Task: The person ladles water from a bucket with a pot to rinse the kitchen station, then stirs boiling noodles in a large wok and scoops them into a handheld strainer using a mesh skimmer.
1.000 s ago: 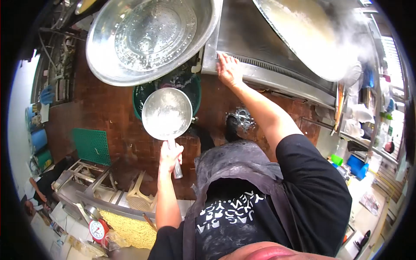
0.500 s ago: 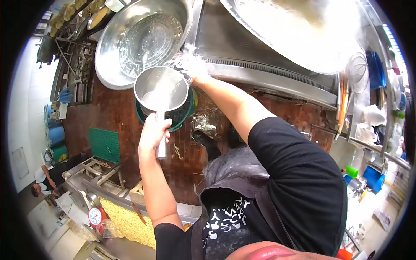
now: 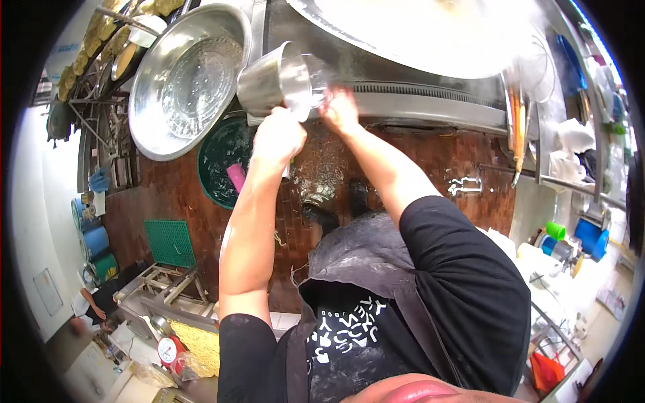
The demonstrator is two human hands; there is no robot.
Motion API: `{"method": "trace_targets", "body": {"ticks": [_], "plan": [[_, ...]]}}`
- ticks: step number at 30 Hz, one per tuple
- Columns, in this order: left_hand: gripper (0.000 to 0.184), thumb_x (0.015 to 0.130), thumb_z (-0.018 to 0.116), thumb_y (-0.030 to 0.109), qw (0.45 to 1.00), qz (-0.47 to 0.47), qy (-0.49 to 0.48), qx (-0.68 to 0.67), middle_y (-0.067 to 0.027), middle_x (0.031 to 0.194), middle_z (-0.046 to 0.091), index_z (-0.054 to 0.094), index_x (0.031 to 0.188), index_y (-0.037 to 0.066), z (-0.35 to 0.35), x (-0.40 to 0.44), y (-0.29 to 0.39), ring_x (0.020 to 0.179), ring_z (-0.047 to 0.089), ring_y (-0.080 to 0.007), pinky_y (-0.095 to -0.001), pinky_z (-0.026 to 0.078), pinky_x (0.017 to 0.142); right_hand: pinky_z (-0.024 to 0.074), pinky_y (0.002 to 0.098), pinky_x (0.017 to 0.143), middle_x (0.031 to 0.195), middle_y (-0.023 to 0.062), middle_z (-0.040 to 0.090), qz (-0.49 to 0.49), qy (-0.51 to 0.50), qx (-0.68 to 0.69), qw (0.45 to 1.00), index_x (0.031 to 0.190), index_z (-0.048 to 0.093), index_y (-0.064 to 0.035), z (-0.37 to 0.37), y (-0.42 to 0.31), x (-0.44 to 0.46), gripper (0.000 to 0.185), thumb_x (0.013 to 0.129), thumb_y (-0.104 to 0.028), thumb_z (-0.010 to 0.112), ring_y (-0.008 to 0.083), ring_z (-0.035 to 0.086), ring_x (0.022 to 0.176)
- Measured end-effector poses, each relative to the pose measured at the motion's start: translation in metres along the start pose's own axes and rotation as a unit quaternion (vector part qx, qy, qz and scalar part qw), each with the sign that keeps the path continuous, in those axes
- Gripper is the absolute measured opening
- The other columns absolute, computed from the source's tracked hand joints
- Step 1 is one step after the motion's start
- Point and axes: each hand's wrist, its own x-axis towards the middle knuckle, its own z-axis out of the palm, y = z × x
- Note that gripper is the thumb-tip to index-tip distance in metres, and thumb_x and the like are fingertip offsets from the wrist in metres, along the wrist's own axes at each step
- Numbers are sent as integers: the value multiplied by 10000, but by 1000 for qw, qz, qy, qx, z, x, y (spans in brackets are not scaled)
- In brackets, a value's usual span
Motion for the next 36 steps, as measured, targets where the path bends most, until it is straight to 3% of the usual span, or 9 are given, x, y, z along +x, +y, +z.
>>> {"method": "trace_targets", "body": {"ticks": [3, 7, 11, 14, 18, 26, 28, 31, 36], "plan": [[320, 856, 509, 135, 998, 28, 30, 51, -311, 958, 639, 564, 1047, -117, -4, 12, 44, 830, 682, -426, -456, 562, 771, 206, 553, 1174, 1449, 189, 447, 125, -122, -27, 984, 1446, 429, -91, -17, 73, -10, 604, 937, -415, 422, 350, 381, 1372], [355, 889, 499, 131, 990, -92, 95, 45, -274, 944, 645, 484, 1136, -123, 4, 38, 68, 821, 691, -424, -443, 583, 745, 142, 587, 1180, 1586, 171, 253, 234, -36, -166, 957, 1522, 320, -155, -51, 165, -41, 607, 1003, -469, 296, 349, 221, 1469], [310, 870, 517, 113, 988, -22, 144, -47, -280, 958, 652, 504, 1125, -62, 2, 24, 32, 854, 697, -404, -461, 578, 754, 99, 640, 1163, 1610, 222, 127, 397, -23, -169, 902, 1558, 211, -129, -71, 163, -49, 682, 1005, -517, 304, 410, 102, 1490], [328, 895, 518, 146, 958, 78, 213, -176, -238, 1004, 674, 505, 1162, -43, 29, 9, -12, 821, 721, -292, -405, 577, 619, 142, 647, 1151, 1586, 315, 26, 235, -203, -155, 938, 1574, 89, -127, -81, 93, -61, 879, 941, -604, 469, 487, 70, 1470], [305, 884, 613, 215, 898, -145, -37, -414, -164, 863, 669, 512, 1078, 1, 37, -23, -19, 628, 683, -231, -382, 545, 531, 260, 583, 1138, 1569, 329, 120, 232, -131, -151, 952, 1563, 180, -197, -58, 83, -59, 870, 890, -546, 608, 539, 191, 1421], [221, 964, 609, 296, 697, -159, -52, -697, 1, 754, 522, 501, 1023, 112, 116, -43, -40, 559, 541, -127, -296, 485, 494, 336, 598, 1093, 1548, 357, 151, 203, -222, -172, 938, 1555, 181, -196, -77, 92, -41, 908, 844, -444, 688, 589, 257, 1367], [198, 961, 617, 274, 661, -148, -57, -733, -2, 761, 519, 508, 1012, 118, 124, -38, -39, 602, 533, -131, -306, 487, 516, 400, 542, 1055, 1487, 307, 363, 157, -367, -104, 911, 1512, 336, -173, -116, 95, -26, 796, 850, -450, 681, 476, 410, 1332], [159, 963, 613, 219, 621, -129, 16, -773, -3, 753, 512, 501, 974, 107, 104, -38, 12, 616, 528, -132, -312, 488, 532, 458, 377, 1013, 1274, 177, 633, 14, -354, 195, 915, 1371, 544, -111, -179, 84, -42, 662, 848, -493, 685, 285, 595, 1190], [116, 997, 550, 148, 639, -61, 150, -752, -34, 778, 521, 492, 1051, 64, 62, 18, 186, 620, 546, -141, -296, 522, 581, 433, 382, 1042, 1418, 215, 486, -64, -317, 456, 829, 1560, 167, -103, -310, 86, -109, 866, 893, -263, 697, 319, 564, 1212]]}}
